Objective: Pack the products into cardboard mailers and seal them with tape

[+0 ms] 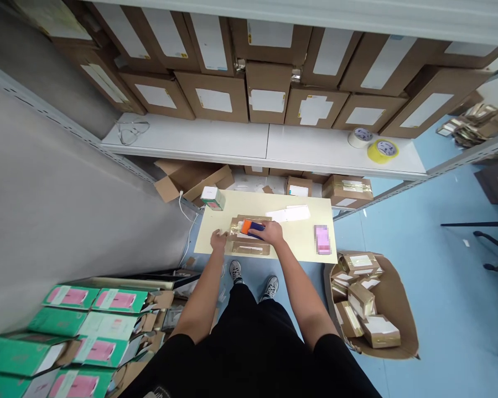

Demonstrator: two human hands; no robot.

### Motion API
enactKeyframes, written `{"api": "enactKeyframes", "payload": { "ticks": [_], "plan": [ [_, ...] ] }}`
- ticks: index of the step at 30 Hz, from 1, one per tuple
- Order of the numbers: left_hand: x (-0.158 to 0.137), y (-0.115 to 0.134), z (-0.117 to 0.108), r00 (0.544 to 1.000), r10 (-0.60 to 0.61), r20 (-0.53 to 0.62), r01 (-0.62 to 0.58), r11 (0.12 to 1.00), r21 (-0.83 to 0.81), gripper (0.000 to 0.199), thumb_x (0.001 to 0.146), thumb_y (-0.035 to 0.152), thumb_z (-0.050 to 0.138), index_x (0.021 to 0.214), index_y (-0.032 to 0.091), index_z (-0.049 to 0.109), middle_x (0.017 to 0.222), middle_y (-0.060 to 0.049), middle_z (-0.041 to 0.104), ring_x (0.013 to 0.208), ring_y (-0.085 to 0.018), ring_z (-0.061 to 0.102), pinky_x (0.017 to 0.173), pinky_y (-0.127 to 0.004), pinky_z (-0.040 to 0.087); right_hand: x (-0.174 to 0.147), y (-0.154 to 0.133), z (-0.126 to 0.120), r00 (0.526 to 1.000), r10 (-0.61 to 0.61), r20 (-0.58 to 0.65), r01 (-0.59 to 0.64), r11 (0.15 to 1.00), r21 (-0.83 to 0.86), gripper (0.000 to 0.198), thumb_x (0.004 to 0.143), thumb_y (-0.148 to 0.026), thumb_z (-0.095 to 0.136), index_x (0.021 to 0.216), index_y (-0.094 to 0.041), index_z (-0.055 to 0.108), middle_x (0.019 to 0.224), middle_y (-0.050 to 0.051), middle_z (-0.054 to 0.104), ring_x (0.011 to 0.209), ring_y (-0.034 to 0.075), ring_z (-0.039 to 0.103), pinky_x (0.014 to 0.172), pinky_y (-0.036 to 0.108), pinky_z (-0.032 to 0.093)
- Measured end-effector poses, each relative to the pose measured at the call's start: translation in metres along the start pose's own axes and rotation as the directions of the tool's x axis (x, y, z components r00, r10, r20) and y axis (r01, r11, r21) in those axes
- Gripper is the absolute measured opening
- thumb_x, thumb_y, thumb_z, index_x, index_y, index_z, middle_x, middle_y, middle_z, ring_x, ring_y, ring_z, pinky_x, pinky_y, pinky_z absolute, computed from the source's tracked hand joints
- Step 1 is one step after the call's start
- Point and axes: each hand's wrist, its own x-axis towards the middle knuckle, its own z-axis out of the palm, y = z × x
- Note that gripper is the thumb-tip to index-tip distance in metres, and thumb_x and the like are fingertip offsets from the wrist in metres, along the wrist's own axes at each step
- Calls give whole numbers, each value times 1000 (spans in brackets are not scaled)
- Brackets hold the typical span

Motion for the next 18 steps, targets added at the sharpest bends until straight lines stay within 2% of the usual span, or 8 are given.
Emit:
{"api": "enactKeyframes", "payload": {
  "ticks": [2, 4, 5, 7, 9, 11, 13, 18],
  "plan": [
    [4, 7, -14, 997, 77, 28, -78, 996, 44, 34, 79, 23, 70, 113, 20, 72, 122, -13, 72, 116, -29, 66, 100, -43, 53, 1, 0, 0, 1000, -3, 8, 3, 1000, -6, 64, 83, -86, 61, 100, -28, 82, 96, 6, 81, 94, 25, 74, 74, 28, 49],
    [6, 16, -24, 973, 170, 153, -182, 980, 73, 38, 77, 22, 72, 115, 23, 75, 127, -9, 71, 119, -27, 65, 104, -40, 52, 2, 1, 0, 1000, -7, 15, 7, 1000, -17, 65, 83, -87, 59, 98, -28, 82, 95, 6, 81, 95, 25, 74, 75, 28, 49],
    [7, 22, -27, 934, 240, 266, -276, 956, 105, 42, 75, 23, 76, 117, 24, 75, 127, -8, 71, 120, -27, 64, 105, -39, 51, 3, 1, 0, 1000, -7, 21, 7, 1000, -24, 66, 84, -87, 58, 98, -27, 82, 95, 7, 81, 95, 25, 74, 76, 28, 49],
    [7, 33, -30, 799, 356, 484, -495, 847, 195, 52, 71, 29, 84, 123, 26, 76, 128, -8, 70, 126, -30, 60, 108, -39, 49, 4, 0, 0, 1000, -5, 30, 6, 999, -34, 66, 85, -87, 57, 98, -27, 81, 97, 7, 81, 96, 25, 74, 76, 28, 49],
    [7, 43, -33, 708, 381, 595, -643, 696, 320, 63, 69, 37, 90, 129, 27, 75, 128, -9, 68, 129, -32, 56, 110, -39, 46, 4, 0, -1, 999, 0, 37, 2, 999, -38, 66, 85, -86, 58, 101, -26, 81, 98, 8, 81, 97, 26, 74, 77, 28, 50],
    [8, 49, -35, 722, 340, 603, -656, 616, 437, 69, 67, 41, 92, 133, 30, 74, 122, -9, 67, 121, -32, 60, 105, -36, 46, 3, -1, -2, 999, 2, 44, 0, 999, -41, 67, 85, -87, 58, 101, -26, 81, 98, 8, 81, 97, 26, 74, 77, 29, 50],
    [11, 52, -38, 738, 278, 615, -632, 605, 485, 73, 67, 42, 91, 137, 32, 72, 110, -6, 68, 106, -28, 65, 96, -32, 48, 3, -2, -3, 999, 3, 53, 0, 999, -42, 67, 84, -87, 58, 101, -27, 81, 98, 8, 81, 97, 27, 74, 77, 29, 51],
    [16, 51, -39, 782, 220, 583, -519, 749, 412, 77, 58, 27, 94, 133, 34, 74, 78, 3, 67, 84, -23, 67, 83, -28, 49, 3, -1, -3, 998, 14, 64, -12, 999, -30, 67, 83, -87, 60, 103, -27, 80, 101, 9, 81, 99, 28, 74, 77, 29, 51]
  ]
}}
